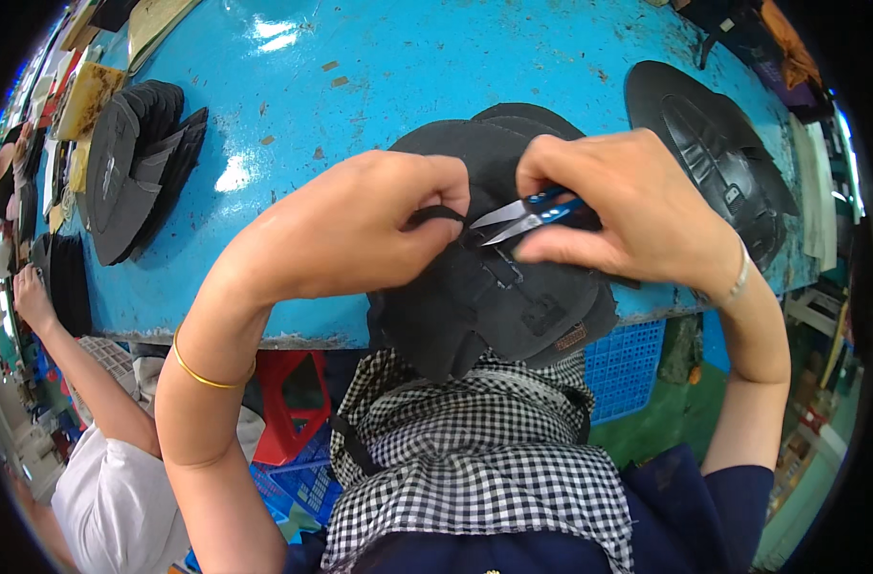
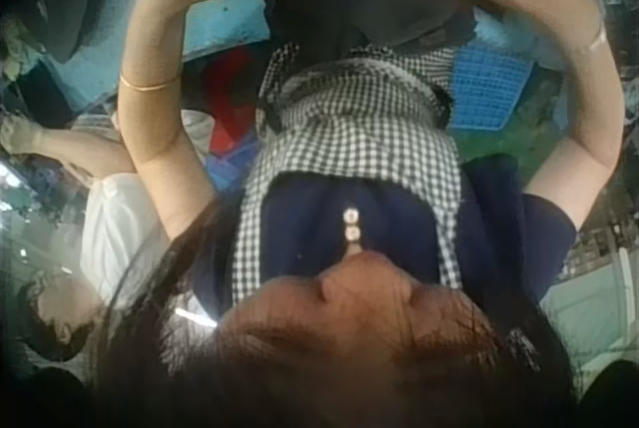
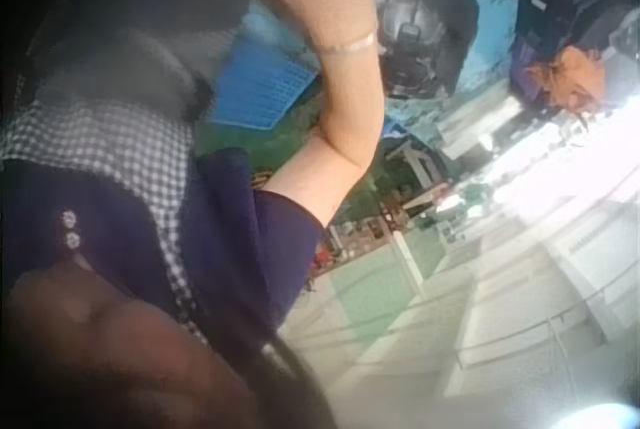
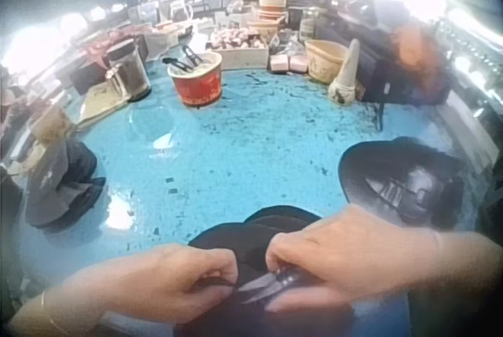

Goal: The person assembles and trims black leather shoe components at a factory workstation, using snips and trimmers to remove excess material.

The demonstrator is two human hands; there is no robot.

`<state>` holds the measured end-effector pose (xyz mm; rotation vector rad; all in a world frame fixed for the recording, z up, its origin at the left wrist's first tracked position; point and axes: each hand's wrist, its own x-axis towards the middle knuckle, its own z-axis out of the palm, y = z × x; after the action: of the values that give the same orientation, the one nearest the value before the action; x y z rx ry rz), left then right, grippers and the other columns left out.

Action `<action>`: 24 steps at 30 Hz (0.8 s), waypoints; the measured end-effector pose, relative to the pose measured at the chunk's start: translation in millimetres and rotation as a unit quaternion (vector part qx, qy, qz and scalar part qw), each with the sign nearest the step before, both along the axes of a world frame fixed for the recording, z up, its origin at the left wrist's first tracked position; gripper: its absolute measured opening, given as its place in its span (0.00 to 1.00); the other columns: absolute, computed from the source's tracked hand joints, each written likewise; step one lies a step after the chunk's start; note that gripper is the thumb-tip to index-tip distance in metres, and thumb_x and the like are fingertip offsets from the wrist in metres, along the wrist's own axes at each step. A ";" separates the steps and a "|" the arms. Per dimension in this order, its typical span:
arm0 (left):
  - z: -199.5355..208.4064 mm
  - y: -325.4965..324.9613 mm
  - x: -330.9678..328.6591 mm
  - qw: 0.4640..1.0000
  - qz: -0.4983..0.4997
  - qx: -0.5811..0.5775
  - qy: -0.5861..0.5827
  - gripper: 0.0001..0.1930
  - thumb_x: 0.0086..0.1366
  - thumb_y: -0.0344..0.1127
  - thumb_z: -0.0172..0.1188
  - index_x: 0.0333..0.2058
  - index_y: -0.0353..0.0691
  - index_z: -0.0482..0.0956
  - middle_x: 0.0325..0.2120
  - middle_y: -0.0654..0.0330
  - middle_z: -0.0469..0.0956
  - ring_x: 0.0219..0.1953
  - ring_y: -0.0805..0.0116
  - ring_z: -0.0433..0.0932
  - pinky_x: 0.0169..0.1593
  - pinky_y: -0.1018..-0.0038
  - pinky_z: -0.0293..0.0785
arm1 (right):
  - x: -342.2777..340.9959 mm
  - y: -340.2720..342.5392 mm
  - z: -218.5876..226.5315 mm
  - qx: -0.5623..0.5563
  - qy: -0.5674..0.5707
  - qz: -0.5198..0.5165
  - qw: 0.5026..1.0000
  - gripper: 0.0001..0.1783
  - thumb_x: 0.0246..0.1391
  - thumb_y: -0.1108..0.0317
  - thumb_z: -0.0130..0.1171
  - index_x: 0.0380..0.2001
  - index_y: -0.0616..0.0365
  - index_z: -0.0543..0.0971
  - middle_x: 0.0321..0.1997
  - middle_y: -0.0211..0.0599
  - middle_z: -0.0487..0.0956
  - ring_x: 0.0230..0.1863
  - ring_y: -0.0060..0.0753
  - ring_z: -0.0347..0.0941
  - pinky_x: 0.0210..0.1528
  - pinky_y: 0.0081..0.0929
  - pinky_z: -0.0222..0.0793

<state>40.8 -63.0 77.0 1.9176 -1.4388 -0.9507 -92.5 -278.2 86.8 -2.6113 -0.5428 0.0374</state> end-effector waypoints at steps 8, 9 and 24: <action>21.6 19.1 11.4 0.905 0.225 -0.086 0.350 0.09 0.69 0.33 0.59 0.44 0.37 0.76 0.22 0.71 0.69 0.17 0.85 0.61 0.20 0.84 0.54 | -49.8 60.8 -14.3 -0.178 -0.122 0.041 0.976 0.14 0.52 0.67 0.58 0.41 0.60 0.78 0.53 0.52 0.80 0.17 0.21 0.68 0.17 0.21 0.64; 21.2 23.0 16.8 0.911 0.244 -0.129 0.306 0.12 0.69 0.36 0.57 0.47 0.36 0.76 0.21 0.72 0.66 0.16 0.86 0.56 0.19 0.84 0.48 | -54.7 66.3 -15.5 -0.232 -0.116 0.034 0.965 0.13 0.53 0.68 0.57 0.41 0.62 0.79 0.57 0.61 0.78 0.15 0.18 0.65 0.14 0.19 0.62; 50.9 5.6 -20.7 0.966 0.124 -0.117 0.196 0.06 0.60 0.25 0.67 0.35 0.33 0.80 0.24 0.63 0.81 0.29 0.79 0.79 0.33 0.83 0.75 | -109.6 -65.0 -19.7 0.271 -0.189 -0.398 0.856 0.20 0.68 0.67 0.51 0.59 0.63 0.75 0.58 0.39 0.77 0.55 0.32 0.76 0.57 0.28 0.73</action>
<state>20.1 -57.4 127.8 1.5831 -1.0047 -0.9307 -202.1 -343.2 67.1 -2.0784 0.4038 -0.7888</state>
